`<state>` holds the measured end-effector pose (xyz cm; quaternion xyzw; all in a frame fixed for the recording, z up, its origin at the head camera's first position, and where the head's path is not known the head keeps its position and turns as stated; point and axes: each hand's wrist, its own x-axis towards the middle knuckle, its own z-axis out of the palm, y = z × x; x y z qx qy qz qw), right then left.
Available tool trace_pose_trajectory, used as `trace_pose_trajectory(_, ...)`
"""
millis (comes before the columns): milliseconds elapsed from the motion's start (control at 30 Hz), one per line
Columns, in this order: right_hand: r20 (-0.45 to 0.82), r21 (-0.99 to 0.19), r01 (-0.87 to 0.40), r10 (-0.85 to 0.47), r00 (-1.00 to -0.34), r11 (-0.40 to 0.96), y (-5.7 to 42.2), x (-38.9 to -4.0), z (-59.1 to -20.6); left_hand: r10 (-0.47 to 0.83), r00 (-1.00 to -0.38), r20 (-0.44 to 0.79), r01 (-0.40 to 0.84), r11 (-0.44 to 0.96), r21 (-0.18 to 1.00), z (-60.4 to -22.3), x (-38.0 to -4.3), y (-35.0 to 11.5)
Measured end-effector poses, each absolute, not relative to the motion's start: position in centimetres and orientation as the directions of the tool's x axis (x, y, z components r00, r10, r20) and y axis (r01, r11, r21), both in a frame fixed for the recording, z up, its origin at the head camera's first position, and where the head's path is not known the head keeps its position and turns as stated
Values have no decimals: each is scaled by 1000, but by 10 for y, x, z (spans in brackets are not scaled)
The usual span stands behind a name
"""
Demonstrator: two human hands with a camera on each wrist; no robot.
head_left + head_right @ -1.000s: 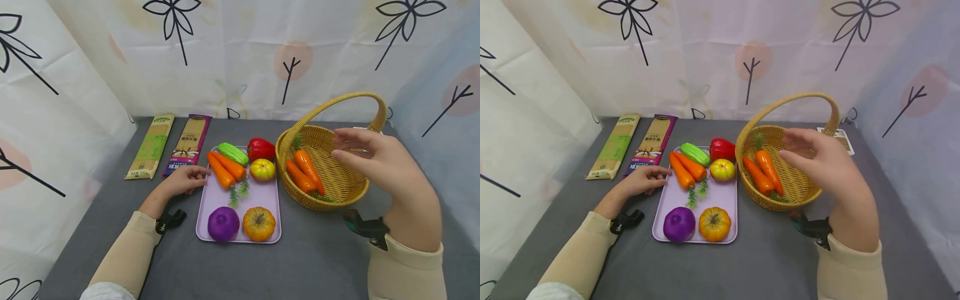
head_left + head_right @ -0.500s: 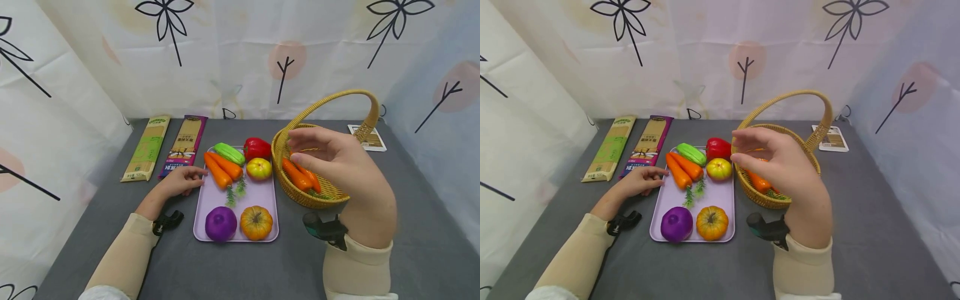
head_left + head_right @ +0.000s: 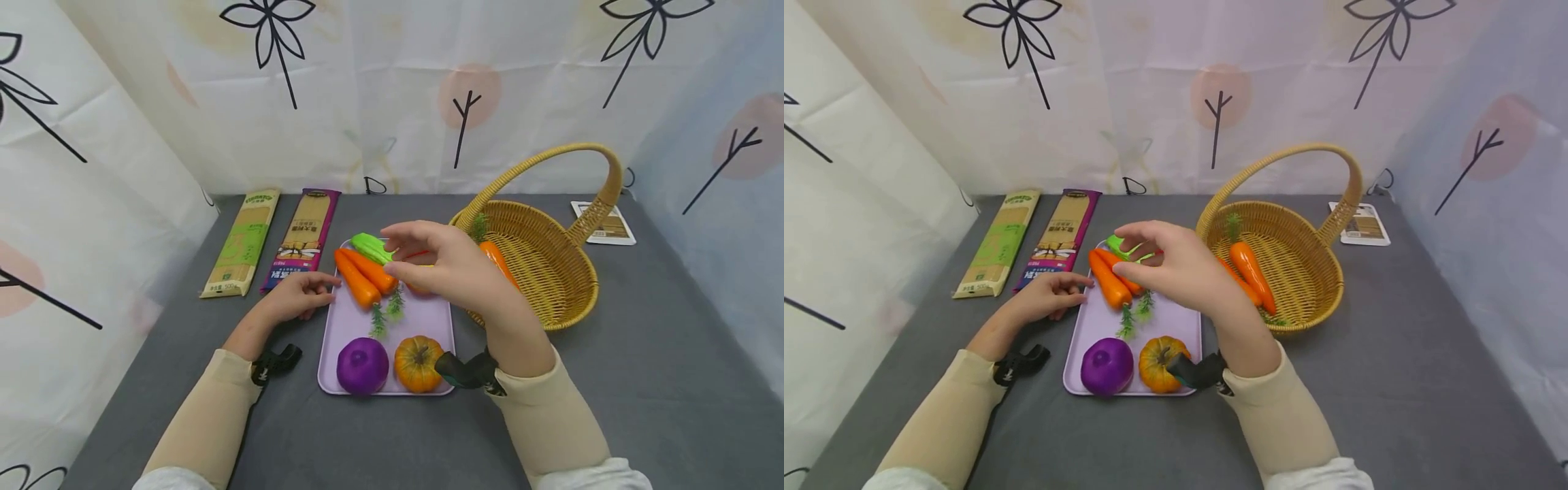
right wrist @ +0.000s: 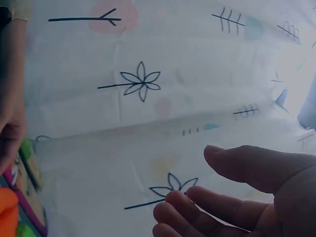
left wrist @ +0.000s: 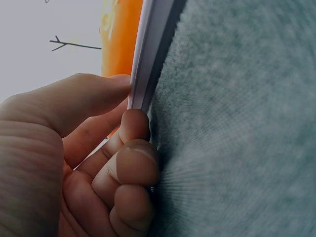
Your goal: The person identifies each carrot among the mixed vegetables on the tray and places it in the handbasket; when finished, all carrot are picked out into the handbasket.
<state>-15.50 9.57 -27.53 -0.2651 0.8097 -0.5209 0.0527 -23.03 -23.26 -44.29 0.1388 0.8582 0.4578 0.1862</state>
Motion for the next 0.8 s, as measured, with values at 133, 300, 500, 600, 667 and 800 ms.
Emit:
trace_pose_trajectory(133,111,-875,-317,-488,-866,366,85,-172,-290,403,-893,-202,59,548,834,-443,-231,-232)
trace_pose_trajectory(300,20,-875,-245,-474,-880,417,72,-189,-308,401,-892,-207,56,555,830,-441,-230,-231)
trace_pose_trajectory(500,-120,-840,-148,-445,-888,522,58,-202,-330,398,-892,-213,52,560,827,-441,-229,-231)
trace_pose_trajectory(600,-177,-793,-138,-442,-880,593,54,-206,-341,399,-890,-220,49,564,824,-441,-229,-230)
trace_pose_trajectory(667,-202,-764,-142,-443,-874,629,52,-208,-347,402,-889,-220,51,564,824,-441,-230,-230)
trace_pose_trajectory(800,-220,-714,-176,-456,-862,678,49,-211,-357,410,-889,-204,66,555,829,-441,-230,-230)
